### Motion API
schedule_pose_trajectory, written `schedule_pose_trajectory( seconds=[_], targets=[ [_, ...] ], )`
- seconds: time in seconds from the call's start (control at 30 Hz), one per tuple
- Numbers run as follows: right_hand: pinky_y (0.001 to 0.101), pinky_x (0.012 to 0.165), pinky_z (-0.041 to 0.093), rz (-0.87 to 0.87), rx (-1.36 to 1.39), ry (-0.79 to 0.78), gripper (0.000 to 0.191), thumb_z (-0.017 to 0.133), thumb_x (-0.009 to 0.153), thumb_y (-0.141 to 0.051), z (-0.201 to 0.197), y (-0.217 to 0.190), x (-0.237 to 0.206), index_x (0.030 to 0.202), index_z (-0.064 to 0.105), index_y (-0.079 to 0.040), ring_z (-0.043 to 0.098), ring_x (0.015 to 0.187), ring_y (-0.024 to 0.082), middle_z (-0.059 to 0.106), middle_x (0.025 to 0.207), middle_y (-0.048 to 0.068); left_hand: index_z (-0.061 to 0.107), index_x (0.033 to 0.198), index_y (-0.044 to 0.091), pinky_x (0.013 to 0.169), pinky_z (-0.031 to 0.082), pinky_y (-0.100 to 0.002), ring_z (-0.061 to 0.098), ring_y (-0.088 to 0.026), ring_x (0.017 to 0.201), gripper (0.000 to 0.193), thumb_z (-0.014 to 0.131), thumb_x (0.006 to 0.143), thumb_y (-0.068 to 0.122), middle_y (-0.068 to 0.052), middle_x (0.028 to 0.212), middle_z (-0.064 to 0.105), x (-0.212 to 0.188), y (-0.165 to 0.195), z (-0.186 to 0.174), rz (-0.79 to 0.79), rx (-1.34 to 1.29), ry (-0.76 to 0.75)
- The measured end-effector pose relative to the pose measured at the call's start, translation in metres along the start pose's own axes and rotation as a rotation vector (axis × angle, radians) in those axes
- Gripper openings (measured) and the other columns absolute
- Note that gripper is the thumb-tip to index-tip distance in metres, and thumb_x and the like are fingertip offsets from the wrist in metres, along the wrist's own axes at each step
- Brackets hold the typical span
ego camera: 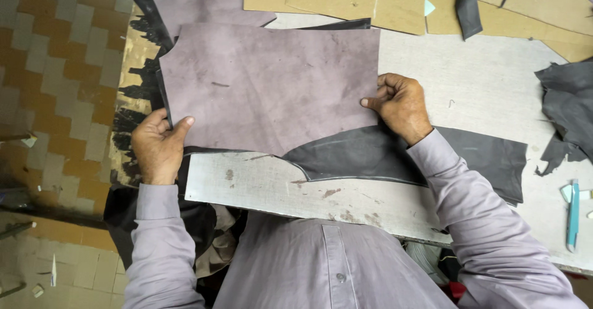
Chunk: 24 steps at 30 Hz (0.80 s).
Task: The person lays a cardboard pattern piece on a dark leather hide and traces around it with a chalk marker, then repositions the hide and pattern to trace additional curved lines. They smooth the hide flat, fold and set aside pieces, and use a measuring tape to measure the cut leather pieces on the worktable.
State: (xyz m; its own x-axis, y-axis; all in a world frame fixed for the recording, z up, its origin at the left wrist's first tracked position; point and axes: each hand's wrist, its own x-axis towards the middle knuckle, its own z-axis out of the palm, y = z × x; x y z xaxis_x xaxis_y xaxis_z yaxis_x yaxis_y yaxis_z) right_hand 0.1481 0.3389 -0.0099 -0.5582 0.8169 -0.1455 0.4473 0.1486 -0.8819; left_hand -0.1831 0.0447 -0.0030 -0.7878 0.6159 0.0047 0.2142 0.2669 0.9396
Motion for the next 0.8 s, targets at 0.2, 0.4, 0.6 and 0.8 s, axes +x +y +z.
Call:
schedule_pose_trajectory(
  seconds=[0.2, 0.4, 0.6, 0.8],
  targets=[
    [0.0269, 0.062, 0.054, -0.241, -0.243, -0.029, 0.045, 0.093, 0.074, -0.009, -0.018, -0.019, -0.017, 0.106, 0.066, 0.006, 0.058, 0.066, 0.013, 0.067, 0.080, 0.007, 0.069, 0.108, -0.007, 0.057, 0.047, -0.020, 0.062, -0.005, 0.069, 0.022, 0.081, 0.093, 0.003, -0.008, 0.088, 0.074, -0.005, -0.009, 0.001, -0.029, 0.112, 0.038],
    [0.0426, 0.074, 0.056, -0.311, -0.620, -0.073, 0.031, 0.084, 0.076, -0.009, -0.044, -0.030, -0.069, 0.100, 0.069, 0.002, 0.069, 0.082, 0.035, 0.073, 0.090, 0.017, 0.065, 0.092, 0.000, 0.051, 0.032, -0.020, 0.040, 0.000, 0.058, 0.019, 0.081, 0.097, 0.007, 0.004, 0.070, 0.057, -0.009, -0.022, 0.000, -0.025, 0.053, 0.052],
    [0.0353, 0.077, 0.062, 0.028, -0.598, -0.698, 0.003, 0.076, 0.084, -0.012, -0.089, -0.038, -0.079, 0.087, 0.075, -0.011, 0.074, 0.080, 0.020, 0.079, 0.085, 0.003, 0.059, 0.081, 0.004, 0.048, 0.027, -0.023, 0.032, -0.002, 0.054, 0.028, 0.081, 0.098, 0.009, 0.004, 0.062, 0.047, -0.009, -0.025, 0.001, -0.062, 0.150, 0.083],
    [0.0368, 0.094, 0.058, 0.115, -0.928, -0.677, 0.049, 0.082, 0.076, -0.008, -0.126, -0.035, -0.054, 0.124, 0.074, -0.015, 0.071, 0.108, 0.025, 0.076, 0.118, 0.008, 0.062, 0.122, 0.002, 0.052, 0.042, -0.018, 0.053, 0.001, 0.060, 0.032, 0.077, 0.095, 0.009, 0.003, 0.073, 0.065, -0.012, -0.016, 0.006, -0.081, 0.052, 0.109]
  ],
)
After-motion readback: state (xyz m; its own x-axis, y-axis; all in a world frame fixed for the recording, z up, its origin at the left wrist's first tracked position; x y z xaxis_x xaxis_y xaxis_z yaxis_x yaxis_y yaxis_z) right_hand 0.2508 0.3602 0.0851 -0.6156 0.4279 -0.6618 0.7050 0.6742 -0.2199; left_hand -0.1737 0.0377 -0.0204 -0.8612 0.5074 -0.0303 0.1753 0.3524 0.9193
